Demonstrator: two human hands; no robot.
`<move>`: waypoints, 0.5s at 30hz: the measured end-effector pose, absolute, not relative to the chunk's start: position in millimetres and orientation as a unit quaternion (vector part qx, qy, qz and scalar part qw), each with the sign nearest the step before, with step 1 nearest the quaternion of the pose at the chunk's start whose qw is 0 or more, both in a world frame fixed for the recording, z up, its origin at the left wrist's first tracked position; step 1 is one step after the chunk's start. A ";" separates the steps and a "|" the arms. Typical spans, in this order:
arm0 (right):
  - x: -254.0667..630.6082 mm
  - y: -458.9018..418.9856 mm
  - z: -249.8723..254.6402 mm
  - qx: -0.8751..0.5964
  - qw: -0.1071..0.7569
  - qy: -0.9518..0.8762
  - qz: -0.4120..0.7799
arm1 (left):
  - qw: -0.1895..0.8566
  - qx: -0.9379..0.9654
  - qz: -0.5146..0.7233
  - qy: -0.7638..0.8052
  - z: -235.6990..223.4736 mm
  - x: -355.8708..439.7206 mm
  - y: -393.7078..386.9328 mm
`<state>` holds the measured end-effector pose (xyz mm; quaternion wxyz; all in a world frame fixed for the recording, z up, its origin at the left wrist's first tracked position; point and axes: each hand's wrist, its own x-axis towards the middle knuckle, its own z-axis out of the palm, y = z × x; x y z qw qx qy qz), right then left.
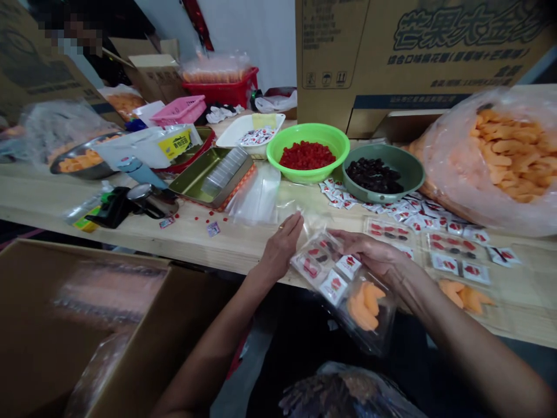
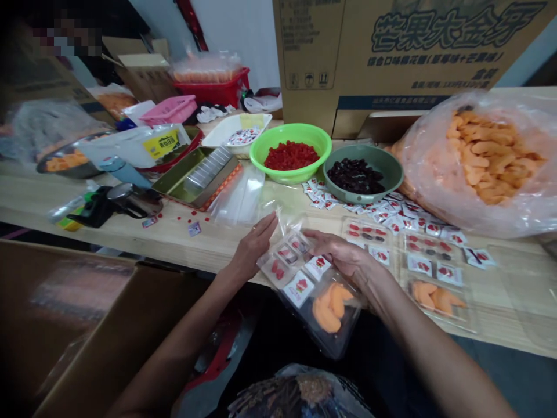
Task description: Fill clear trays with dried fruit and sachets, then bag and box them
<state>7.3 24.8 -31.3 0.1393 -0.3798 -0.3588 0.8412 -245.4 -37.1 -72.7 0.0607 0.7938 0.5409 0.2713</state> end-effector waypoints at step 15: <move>5.2 33.9 -22.8 -0.533 0.192 -0.368 0.737 | -0.057 0.831 0.308 0.461 -82.6 -226.9 -49.5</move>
